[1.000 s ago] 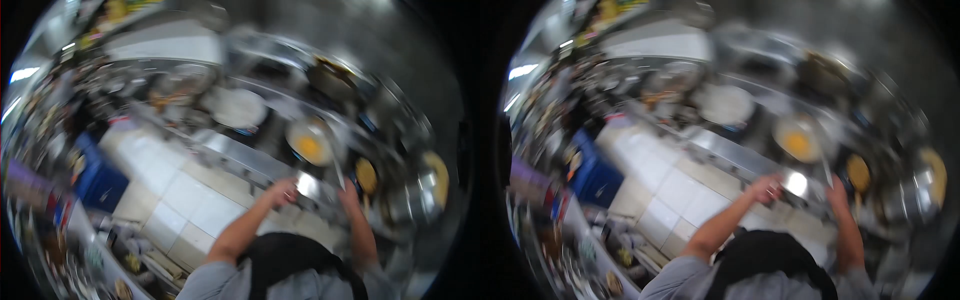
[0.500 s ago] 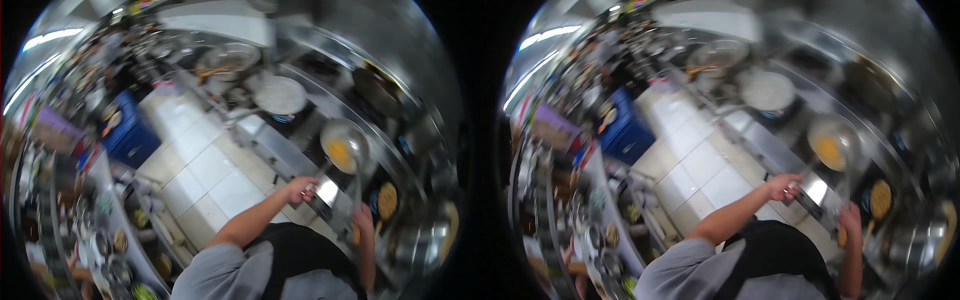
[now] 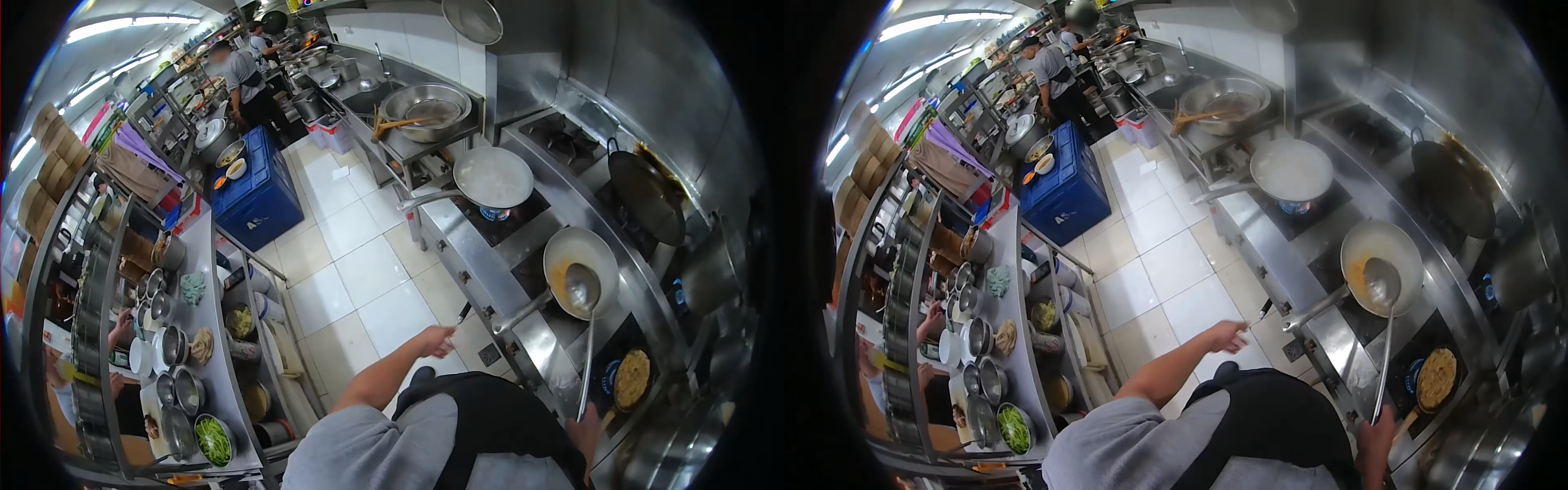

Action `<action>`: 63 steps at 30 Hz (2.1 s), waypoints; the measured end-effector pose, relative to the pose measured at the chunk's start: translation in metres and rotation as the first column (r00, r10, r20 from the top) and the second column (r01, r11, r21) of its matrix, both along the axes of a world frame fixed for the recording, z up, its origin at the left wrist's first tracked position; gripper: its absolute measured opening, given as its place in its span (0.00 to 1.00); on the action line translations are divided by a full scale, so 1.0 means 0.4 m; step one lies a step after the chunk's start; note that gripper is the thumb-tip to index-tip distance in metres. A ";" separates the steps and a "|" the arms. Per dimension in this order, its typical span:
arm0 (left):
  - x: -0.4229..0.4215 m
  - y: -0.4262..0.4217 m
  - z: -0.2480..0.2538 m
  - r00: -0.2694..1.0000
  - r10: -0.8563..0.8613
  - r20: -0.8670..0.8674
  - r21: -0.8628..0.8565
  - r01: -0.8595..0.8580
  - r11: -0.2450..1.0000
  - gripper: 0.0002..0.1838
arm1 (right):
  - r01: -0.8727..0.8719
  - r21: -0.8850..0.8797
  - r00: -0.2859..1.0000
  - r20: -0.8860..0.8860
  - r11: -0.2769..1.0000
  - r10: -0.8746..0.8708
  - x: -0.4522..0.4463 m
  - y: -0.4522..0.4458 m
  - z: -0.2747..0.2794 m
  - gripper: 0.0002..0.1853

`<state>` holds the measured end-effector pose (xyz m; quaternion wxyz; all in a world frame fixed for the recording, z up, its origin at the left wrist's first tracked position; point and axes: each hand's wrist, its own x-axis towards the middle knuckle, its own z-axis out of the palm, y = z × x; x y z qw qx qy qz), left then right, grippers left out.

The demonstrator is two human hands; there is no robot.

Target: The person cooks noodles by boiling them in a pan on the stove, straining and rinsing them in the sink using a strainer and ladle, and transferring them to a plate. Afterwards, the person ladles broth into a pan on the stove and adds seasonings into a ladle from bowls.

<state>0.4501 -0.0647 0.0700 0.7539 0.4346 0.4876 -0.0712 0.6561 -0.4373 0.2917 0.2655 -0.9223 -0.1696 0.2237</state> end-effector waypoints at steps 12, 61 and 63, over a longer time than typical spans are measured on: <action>-0.433 0.041 -0.238 0.781 -0.180 -0.598 0.105 0.299 0.948 0.24 | -0.041 0.042 0.920 0.390 0.998 0.022 0.142 0.000 -0.293 0.20; -0.290 0.056 -0.116 0.733 -0.367 -0.573 0.270 0.591 0.760 0.23 | -0.104 0.120 0.972 0.221 0.987 0.075 0.046 0.032 -0.170 0.16; -0.282 0.044 -0.115 0.776 -0.350 -0.524 0.314 0.559 0.767 0.24 | -0.091 0.142 0.962 0.267 0.986 0.051 0.069 0.048 -0.197 0.17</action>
